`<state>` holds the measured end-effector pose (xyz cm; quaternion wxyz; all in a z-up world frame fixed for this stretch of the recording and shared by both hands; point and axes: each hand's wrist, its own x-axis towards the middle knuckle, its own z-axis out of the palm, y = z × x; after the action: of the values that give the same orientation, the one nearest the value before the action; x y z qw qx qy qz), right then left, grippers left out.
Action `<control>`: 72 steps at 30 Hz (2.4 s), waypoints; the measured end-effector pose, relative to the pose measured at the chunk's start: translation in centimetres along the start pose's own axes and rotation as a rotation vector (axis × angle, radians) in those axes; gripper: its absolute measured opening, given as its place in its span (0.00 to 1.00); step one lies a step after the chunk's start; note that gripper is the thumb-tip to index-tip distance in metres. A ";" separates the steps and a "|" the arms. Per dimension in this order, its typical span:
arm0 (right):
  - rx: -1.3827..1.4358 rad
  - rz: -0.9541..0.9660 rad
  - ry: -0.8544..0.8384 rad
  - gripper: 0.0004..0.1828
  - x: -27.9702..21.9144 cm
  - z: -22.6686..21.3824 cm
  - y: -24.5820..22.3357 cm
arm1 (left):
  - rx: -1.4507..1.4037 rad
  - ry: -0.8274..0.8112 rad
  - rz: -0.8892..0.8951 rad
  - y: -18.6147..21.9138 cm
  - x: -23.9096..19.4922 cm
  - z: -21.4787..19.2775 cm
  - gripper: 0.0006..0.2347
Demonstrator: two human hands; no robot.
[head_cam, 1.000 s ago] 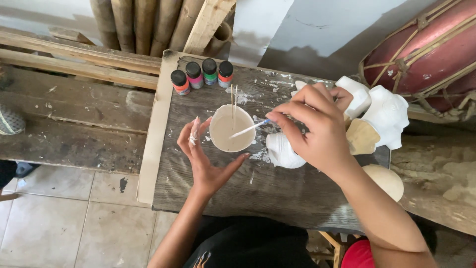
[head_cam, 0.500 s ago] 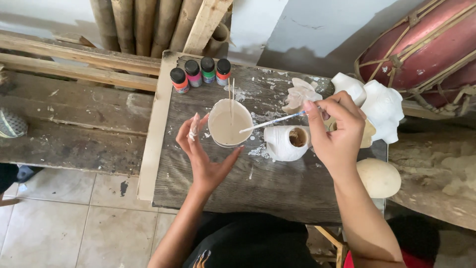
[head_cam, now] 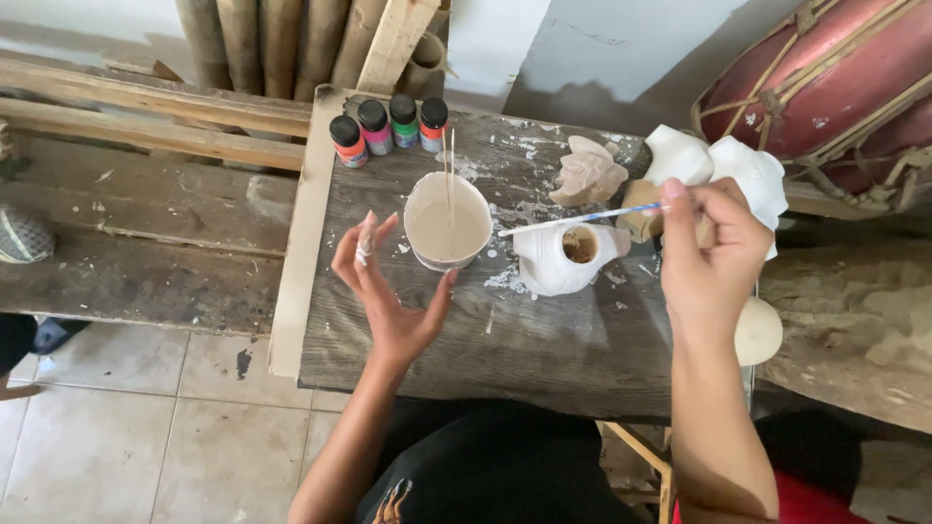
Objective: The person applies white paint to several small ceramic pieces using a brush. They repeatedly dip the brush into a container of white paint and coat the surfaces of a vase-like object and other small items on the table.
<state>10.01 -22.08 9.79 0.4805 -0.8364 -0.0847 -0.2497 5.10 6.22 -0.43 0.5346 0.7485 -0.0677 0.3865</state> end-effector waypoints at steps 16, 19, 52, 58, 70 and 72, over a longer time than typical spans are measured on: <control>0.007 0.368 0.456 0.19 -12.6 -3.9 0.7 | 0.120 0.072 -0.289 -0.5 -5.1 0.6 0.28; 0.055 0.233 0.459 0.17 -14.5 -3.2 2.1 | 0.021 0.105 -0.168 -2.7 -6.3 0.6 0.30; -0.602 -0.826 0.198 0.07 -12.5 0.5 -2.7 | 0.204 0.151 -0.138 -4.0 -7.4 0.7 0.27; -0.553 -0.818 0.172 0.07 -11.2 1.8 -3.8 | 0.210 0.141 -0.151 -3.7 -7.4 0.6 0.24; -0.606 -0.859 0.190 0.07 -11.3 1.1 -3.3 | 0.220 0.141 -0.165 -4.1 -7.4 0.8 0.24; -0.599 -0.857 0.212 0.08 -10.6 1.9 -3.4 | 0.224 0.134 -0.137 -4.2 -7.4 0.8 0.24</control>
<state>0.23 -17.71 6.29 0.0815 -0.7977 -0.2944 -0.5200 2.53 5.00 -8.45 0.4760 0.7789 0.0630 0.4034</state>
